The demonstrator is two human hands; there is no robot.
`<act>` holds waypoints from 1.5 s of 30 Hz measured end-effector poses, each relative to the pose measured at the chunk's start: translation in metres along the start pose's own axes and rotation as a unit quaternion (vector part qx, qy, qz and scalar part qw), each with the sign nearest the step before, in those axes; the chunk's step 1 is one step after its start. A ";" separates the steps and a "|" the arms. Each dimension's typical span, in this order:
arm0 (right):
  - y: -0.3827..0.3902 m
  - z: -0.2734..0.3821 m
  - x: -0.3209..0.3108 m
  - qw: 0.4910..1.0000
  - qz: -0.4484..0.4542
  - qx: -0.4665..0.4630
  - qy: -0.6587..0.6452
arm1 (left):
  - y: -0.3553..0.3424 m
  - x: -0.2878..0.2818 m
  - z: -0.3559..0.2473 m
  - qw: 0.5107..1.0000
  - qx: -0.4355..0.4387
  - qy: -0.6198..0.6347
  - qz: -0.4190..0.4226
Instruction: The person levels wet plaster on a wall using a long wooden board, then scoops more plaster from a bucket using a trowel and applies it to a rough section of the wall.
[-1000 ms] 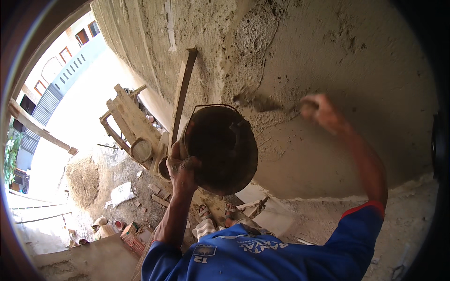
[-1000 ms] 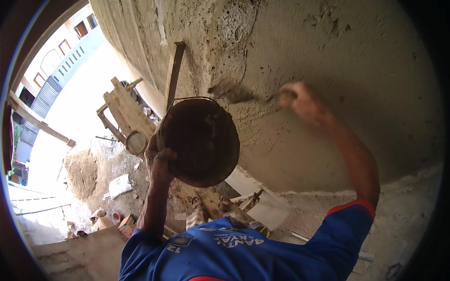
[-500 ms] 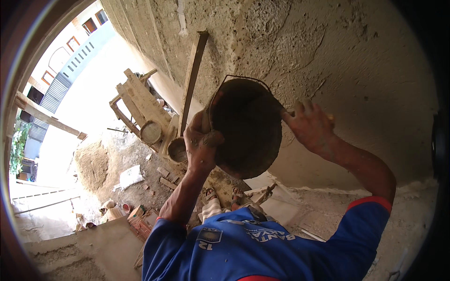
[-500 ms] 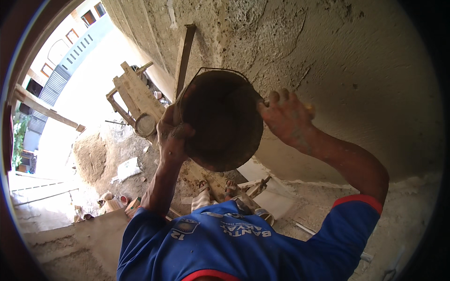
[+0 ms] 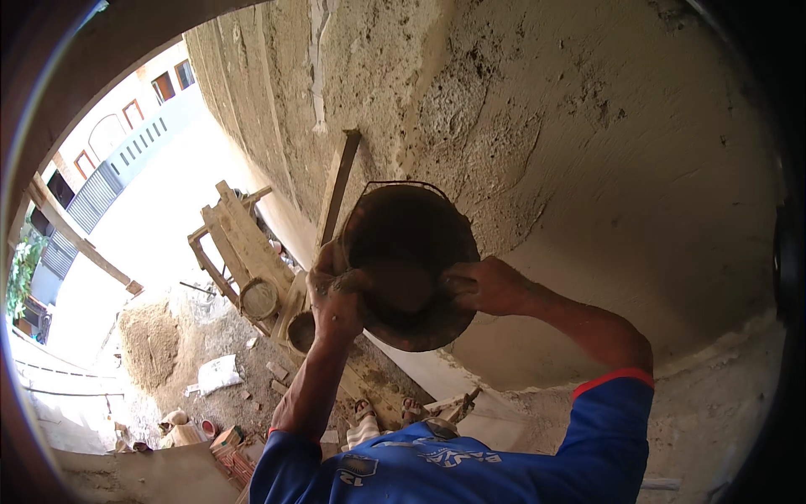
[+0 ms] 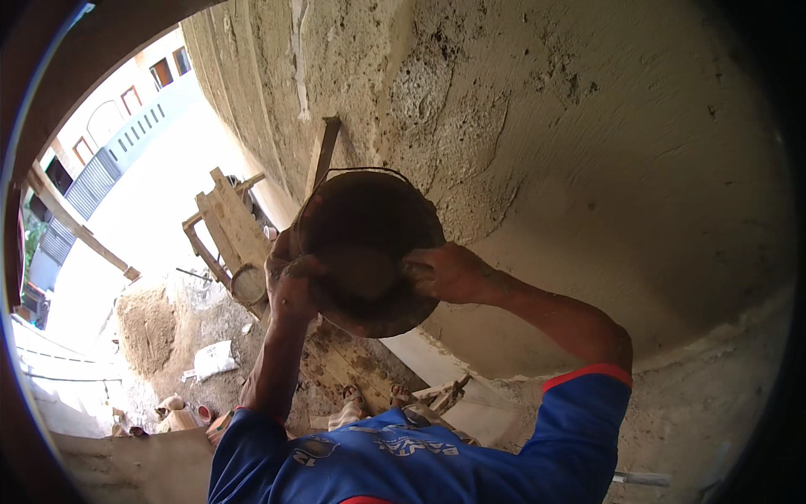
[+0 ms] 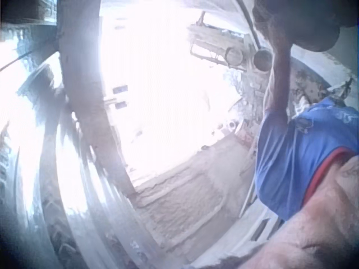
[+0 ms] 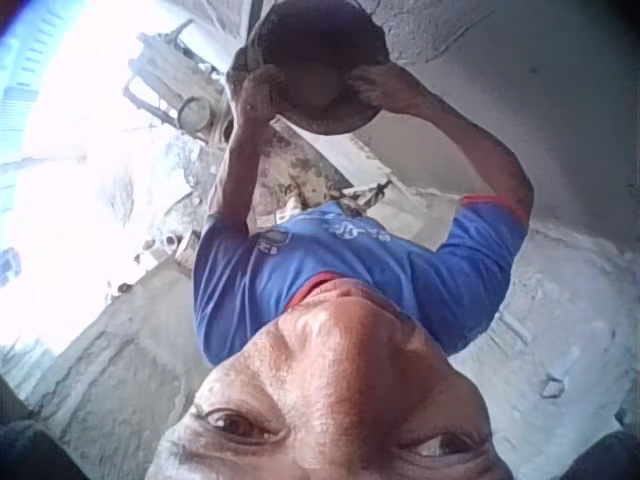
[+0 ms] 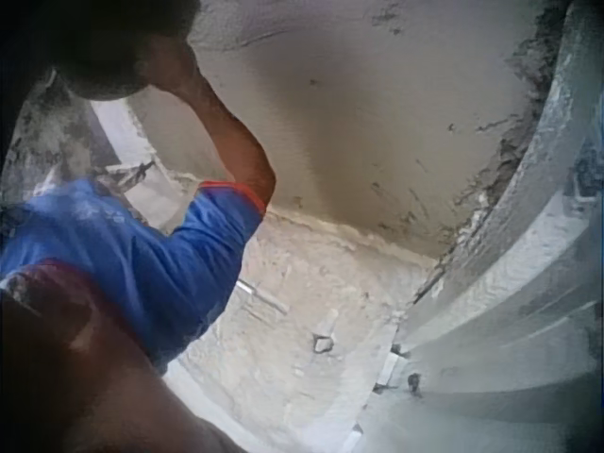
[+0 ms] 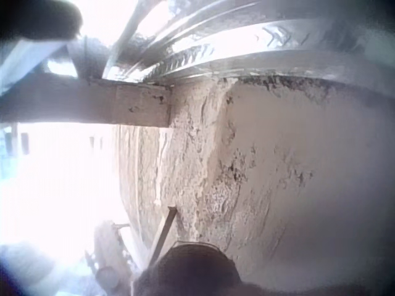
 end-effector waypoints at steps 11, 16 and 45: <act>0.030 0.075 -0.187 0.996 -0.070 0.008 -0.063 | 0.003 -0.039 0.022 0.845 -0.220 0.424 -0.240; -0.005 -0.009 -0.242 0.968 -0.221 0.115 -0.019 | 0.009 -0.036 0.022 0.864 -0.215 0.395 -0.225; 0.004 -0.019 -0.029 0.986 -0.030 -0.078 0.142 | -0.022 0.031 0.004 0.879 -0.235 0.388 -0.146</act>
Point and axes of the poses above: each hand's wrist, its own y-axis away from the middle knuckle, its own x-axis out of the palm, z = x × y, the point moved 4 cm from there along -y, towards the middle knuckle, and after that the axes turned 10 degrees about y, right-handed, at the moved point
